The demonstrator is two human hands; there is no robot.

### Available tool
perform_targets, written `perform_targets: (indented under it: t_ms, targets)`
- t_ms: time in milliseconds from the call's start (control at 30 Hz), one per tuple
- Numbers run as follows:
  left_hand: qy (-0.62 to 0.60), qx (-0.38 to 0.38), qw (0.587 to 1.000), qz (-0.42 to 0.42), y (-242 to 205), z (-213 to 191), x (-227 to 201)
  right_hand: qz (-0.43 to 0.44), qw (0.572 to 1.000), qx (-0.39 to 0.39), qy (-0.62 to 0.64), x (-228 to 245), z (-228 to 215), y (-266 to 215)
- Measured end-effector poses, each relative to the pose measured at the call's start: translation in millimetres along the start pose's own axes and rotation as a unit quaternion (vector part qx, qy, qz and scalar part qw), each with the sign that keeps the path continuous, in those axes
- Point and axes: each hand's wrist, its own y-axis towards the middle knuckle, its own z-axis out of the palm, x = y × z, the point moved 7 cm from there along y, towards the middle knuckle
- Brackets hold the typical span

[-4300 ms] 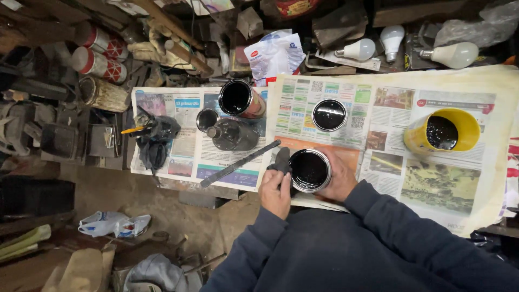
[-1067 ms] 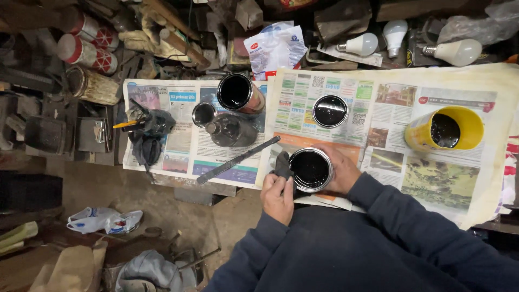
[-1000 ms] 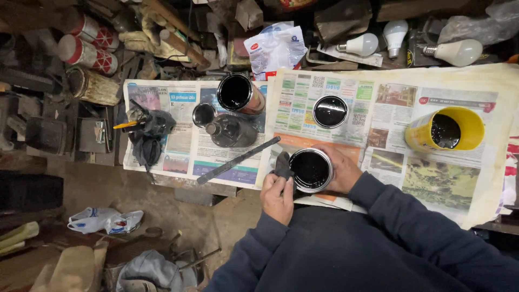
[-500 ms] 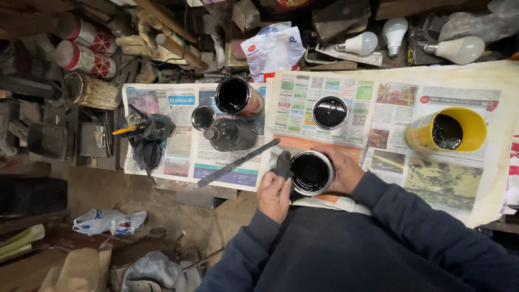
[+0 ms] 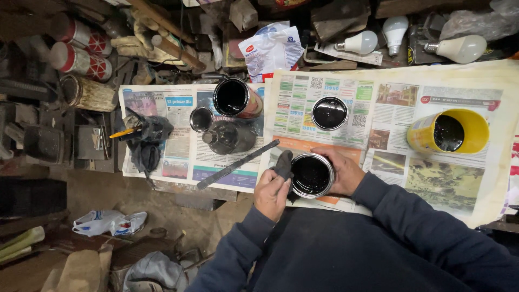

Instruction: The recorder is mixing a dark liquid in tins, wiping them with a rag, and preparing containers on a newspaper-covered workbench.

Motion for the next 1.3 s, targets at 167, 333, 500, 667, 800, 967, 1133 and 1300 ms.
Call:
perform_targets:
  t_ms: [167,333,500,667,800,967,1133,1300]
  targets:
    - [-0.006,0.024,1.0,0.015,2,2,10,-0.014,1.0,-0.004,-0.001,1,-1,0]
    - [0.005,0.024,0.999,0.044,6,2,5,-0.026,1.0,-0.009,0.001,4,-2,0]
    - [0.055,-0.08,0.995,-0.003,-18,9,-7,-0.039,0.995,0.064,-0.07,-4,-8,8]
    - [0.038,-0.128,0.99,-0.038,-27,16,-18,0.008,0.995,0.076,-0.066,30,-13,3]
    - [0.028,-0.13,0.991,-0.032,-25,14,-17,-0.014,0.998,-0.059,-0.001,27,-4,-10]
    - [0.013,-0.099,0.994,-0.035,-24,16,-7,-0.005,0.999,-0.048,-0.003,22,-5,-11]
    - [0.026,-0.077,0.996,-0.025,-18,11,-6,0.002,0.999,-0.034,0.0,23,-5,-7]
    - [0.022,-0.053,0.998,-0.011,-13,10,-3,-0.021,0.999,-0.039,0.0,23,-5,-8]
